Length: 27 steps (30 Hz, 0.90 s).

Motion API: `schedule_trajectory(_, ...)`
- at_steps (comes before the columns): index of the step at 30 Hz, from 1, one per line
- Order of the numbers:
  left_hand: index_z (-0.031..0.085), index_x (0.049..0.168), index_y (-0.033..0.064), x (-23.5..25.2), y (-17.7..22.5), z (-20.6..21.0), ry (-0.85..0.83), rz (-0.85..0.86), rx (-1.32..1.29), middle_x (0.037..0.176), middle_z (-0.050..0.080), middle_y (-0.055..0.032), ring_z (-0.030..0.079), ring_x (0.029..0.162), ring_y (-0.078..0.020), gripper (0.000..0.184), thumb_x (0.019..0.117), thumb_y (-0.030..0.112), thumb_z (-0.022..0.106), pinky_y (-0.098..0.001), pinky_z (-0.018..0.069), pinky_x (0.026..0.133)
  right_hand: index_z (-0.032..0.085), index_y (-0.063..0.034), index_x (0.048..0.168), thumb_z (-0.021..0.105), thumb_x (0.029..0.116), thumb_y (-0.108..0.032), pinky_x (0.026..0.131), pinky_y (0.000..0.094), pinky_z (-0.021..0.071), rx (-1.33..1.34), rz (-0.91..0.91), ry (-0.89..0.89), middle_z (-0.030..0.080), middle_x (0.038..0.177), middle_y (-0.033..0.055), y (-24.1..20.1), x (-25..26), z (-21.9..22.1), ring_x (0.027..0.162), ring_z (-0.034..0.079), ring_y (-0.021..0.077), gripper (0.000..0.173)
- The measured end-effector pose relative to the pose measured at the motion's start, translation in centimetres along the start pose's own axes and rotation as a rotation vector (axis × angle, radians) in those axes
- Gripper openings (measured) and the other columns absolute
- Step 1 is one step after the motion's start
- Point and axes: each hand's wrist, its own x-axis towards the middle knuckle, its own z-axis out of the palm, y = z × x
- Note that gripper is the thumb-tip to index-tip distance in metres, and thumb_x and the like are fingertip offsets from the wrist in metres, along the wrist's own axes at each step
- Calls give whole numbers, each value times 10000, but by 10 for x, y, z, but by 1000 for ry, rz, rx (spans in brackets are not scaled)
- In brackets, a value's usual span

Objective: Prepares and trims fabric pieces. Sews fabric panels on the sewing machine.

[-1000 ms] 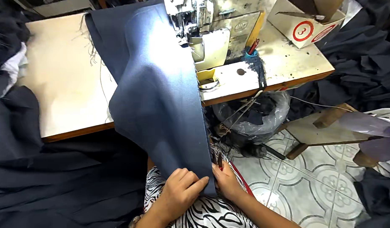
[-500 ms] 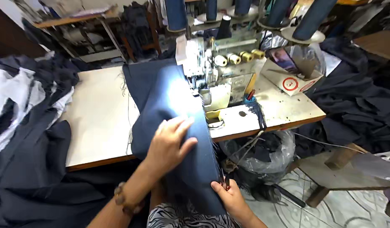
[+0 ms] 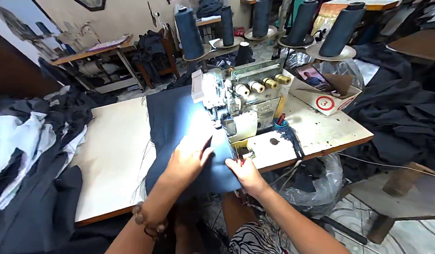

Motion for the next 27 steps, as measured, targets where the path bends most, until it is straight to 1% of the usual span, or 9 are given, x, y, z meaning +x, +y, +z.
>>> schedule_trajectory(3, 612, 1416, 109, 30, -23, -9, -143, -80, -152, 1446, 591, -128, 552, 1348, -296, 517, 1011, 430, 595, -519, 432, 1121, 623, -40, 890, 604, 1003, -76, 618, 231, 537, 31, 46, 47, 605, 706, -9, -11, 19, 9, 632, 608, 52, 119)
schedule_trajectory(7, 662, 1321, 69, 66, -57, -3, -108, -62, -219, 1236, 685, -191, 663, 1155, -347, 528, 936, 429, 704, -570, 499, 993, 556, -33, 861, 561, 1038, -59, 406, 174, 445, 108, 58, 87, 531, 592, -13, -19, 31, 18, 416, 479, 31, 179)
schedule_trajectory(10, 671, 1299, 59, 67, -62, -4, -48, -101, -227, 1222, 689, -212, 672, 1115, -388, 408, 987, 322, 664, -585, 505, 980, 615, 10, 898, 522, 1045, -20, 404, 155, 414, 159, 17, 52, 661, 614, 10, -23, 32, 19, 413, 500, 8, 177)
schedule_trajectory(14, 666, 1220, -16, 79, -46, -18, -81, -351, -191, 1173, 682, -266, 651, 1088, -464, 292, 1051, 209, 589, -641, 476, 946, 636, -27, 910, 561, 1024, -93, 461, 175, 439, -105, -32, -131, 509, 602, -49, -21, 25, 9, 466, 474, 10, 151)
schedule_trajectory(16, 684, 1152, -33, 95, -62, -2, 5, -410, -156, 1104, 688, -288, 652, 1055, -494, 326, 1044, 263, 604, -698, 466, 905, 585, -55, 934, 504, 1063, -209, 529, 189, 412, -303, -90, -236, 458, 695, -41, -24, 14, 0, 540, 436, 17, 217)
schedule_trajectory(18, 685, 1129, -37, 92, -68, 5, 123, -389, -134, 1079, 688, -295, 655, 1030, -501, 343, 1060, 280, 574, -698, 470, 885, 564, -40, 1071, 387, 1106, -281, 597, 219, 419, -448, -91, -323, 471, 788, -9, -35, -1, -7, 620, 453, 41, 300)
schedule_trajectory(21, 608, 1229, -13, 62, -72, 9, 327, -448, -171, 1162, 655, -289, 642, 1084, -468, 384, 1097, 317, 462, -635, 496, 928, 547, -37, 1293, 353, 1101, -265, 810, 335, 498, -678, -99, -385, 608, 993, 95, -50, -15, -17, 871, 594, 149, 355)
schedule_trajectory(24, 572, 1241, -87, 37, -78, 21, 604, -526, -214, 1205, 627, -309, 624, 1147, -433, 429, 1099, 298, 447, -579, 479, 1007, 632, -19, 1211, 543, 1034, -221, 743, 357, 501, -786, -192, -327, 630, 893, 92, -60, -15, -19, 779, 591, 170, 283)
schedule_trajectory(27, 586, 1165, -144, -7, -54, 22, 832, -483, -233, 1149, 638, -280, 630, 1112, -256, 347, 1078, 171, 469, -349, 487, 1004, 677, -13, 1139, 623, 1015, -292, 747, 461, 534, -942, -260, -220, 675, 870, 132, -77, -5, -11, 798, 657, 258, 310)
